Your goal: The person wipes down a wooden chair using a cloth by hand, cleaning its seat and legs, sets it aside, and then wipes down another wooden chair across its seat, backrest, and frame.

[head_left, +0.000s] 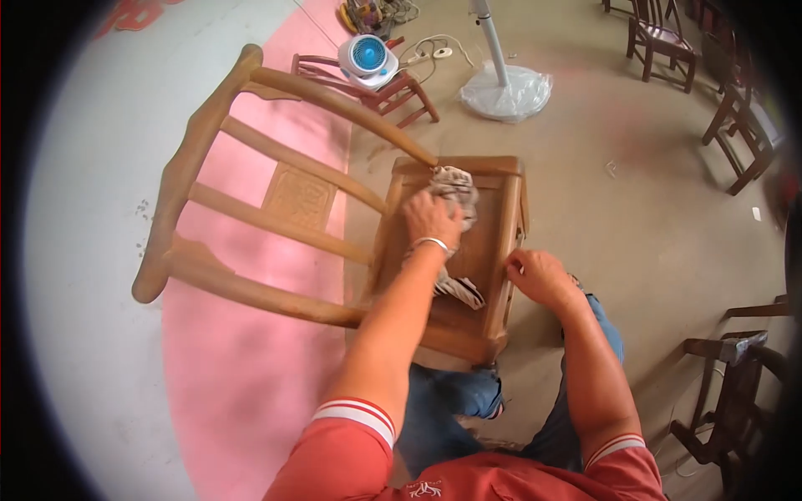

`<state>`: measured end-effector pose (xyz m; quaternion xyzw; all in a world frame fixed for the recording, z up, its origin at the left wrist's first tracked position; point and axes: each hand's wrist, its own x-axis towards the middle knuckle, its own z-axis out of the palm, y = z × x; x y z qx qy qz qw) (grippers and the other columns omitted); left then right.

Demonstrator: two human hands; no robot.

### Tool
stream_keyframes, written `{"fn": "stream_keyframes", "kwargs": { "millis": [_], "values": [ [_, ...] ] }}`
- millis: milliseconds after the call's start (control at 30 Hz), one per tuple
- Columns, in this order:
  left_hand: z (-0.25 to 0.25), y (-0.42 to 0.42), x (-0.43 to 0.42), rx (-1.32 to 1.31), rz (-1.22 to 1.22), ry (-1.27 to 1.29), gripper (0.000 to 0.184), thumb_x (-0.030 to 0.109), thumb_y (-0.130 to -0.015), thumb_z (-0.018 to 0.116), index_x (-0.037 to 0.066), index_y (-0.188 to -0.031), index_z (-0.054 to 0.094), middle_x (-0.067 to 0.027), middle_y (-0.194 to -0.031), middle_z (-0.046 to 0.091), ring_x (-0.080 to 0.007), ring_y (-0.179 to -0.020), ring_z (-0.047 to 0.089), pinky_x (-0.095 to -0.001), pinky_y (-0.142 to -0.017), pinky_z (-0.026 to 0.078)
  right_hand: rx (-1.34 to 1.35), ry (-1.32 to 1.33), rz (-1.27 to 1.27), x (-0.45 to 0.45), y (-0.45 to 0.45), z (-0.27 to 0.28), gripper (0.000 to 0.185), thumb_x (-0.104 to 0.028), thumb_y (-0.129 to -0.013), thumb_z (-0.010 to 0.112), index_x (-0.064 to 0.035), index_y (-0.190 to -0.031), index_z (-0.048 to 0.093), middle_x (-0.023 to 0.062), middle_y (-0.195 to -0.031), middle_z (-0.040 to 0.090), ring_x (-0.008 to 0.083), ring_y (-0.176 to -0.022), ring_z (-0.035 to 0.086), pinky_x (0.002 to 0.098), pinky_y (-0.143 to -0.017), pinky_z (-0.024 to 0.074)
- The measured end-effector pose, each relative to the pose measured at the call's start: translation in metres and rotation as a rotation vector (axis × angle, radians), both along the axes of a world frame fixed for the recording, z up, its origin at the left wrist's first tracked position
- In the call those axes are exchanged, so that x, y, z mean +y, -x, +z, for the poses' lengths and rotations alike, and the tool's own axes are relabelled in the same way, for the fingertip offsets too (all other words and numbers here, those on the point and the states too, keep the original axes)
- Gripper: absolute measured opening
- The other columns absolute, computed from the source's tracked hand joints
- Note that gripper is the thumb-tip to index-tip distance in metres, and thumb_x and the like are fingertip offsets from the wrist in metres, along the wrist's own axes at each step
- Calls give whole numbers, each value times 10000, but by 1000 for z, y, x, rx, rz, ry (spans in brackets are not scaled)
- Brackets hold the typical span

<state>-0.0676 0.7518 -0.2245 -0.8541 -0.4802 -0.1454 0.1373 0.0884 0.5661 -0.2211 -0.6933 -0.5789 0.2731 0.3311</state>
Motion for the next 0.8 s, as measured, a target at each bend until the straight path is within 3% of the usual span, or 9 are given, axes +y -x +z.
{"fn": "stream_keyframes", "kwargs": {
  "millis": [167, 300, 433, 500, 567, 600, 667, 733, 800],
  "values": [
    [-14, 34, 68, -105, 39, 85, 453, 153, -840, 632, 22, -1230, 444, -196, -1213, 517, -385, -1151, 507, -456, -971, 430, -6, 181, 79, -9, -17, 9, 219, -219, -851, 529, -60, -906, 670, 184, -817, 666, 398, -813, 632, 493, -730, 501],
    [-27, 25, 35, -178, -12, 41, 323, 52, -841, 550, 6, -1154, 481, -221, -1152, 553, -400, -1064, 547, -471, -911, 454, 1, 137, 115, -6, -19, 10, 223, -220, -850, 533, -51, -908, 668, 170, -825, 674, 384, -813, 640, 481, -727, 506],
    [-7, 22, -57, -102, -141, 286, 280, 83, -813, 594, 29, -1066, 484, -212, -1062, 553, -410, -986, 538, -496, -850, 455, 37, 81, 78, 2, -10, 18, 215, -220, -846, 564, -49, -932, 662, 156, -819, 682, 374, -802, 648, 473, -722, 510],
    [-4, 25, -115, -187, -261, 399, 423, 130, -786, 677, -9, -1132, 478, -215, -1071, 530, -410, -1012, 510, -472, -876, 443, 139, -48, -3, 5, 0, 22, 221, -218, -836, 600, -48, -966, 654, 141, -836, 681, 353, -823, 650, 455, -733, 512],
    [14, 37, -151, -197, -265, 523, 622, 147, -780, 688, -79, -1281, 399, -288, -1259, 458, -426, -1191, 443, -436, -1035, 373, 91, -175, 8, 9, 16, 19, 243, -224, -828, 624, -48, -994, 647, 140, -870, 676, 344, -865, 642, 440, -761, 509],
    [31, 44, -161, -210, -303, 514, 613, 139, -791, 677, -89, -1292, 407, -274, -1343, 419, -422, -1260, 399, -423, -1084, 333, 49, -293, 5, 8, 27, 19, 272, -230, -820, 649, -48, -1022, 640, 139, -904, 670, 335, -906, 634, 425, -789, 506],
    [78, 69, -181, -138, -332, 382, 534, 147, -792, 688, -57, -1242, 487, -231, -1305, 478, -405, -1215, 454, -433, -1051, 367, -192, -302, 44, -1, 55, 15, 614, -360, -742, 748, -54, -1232, 541, 155, -1157, 584, 336, -1115, 532, 423, -932, 433],
    [121, 109, -183, -379, -290, 460, 438, 169, -788, 687, -14, -1164, 557, -177, -1232, 546, -373, -1180, 503, -438, -1019, 391, -355, -318, 25, -10, 79, 30, 755, -402, -668, 790, -46, -1271, 507, 163, -1193, 548, 344, -1150, 495, 422, -945, 416],
    [157, 161, -177, -612, -105, 307, 340, 226, -839, 685, 20, -1072, 549, -176, -1069, 563, -331, -1027, 548, -417, -920, 425, -405, -294, 13, 1, 92, 28, 739, -380, -621, 809, -36, -1215, 534, 171, -1187, 544, 349, -1161, 485, 405, -946, 417]
  ]
}}
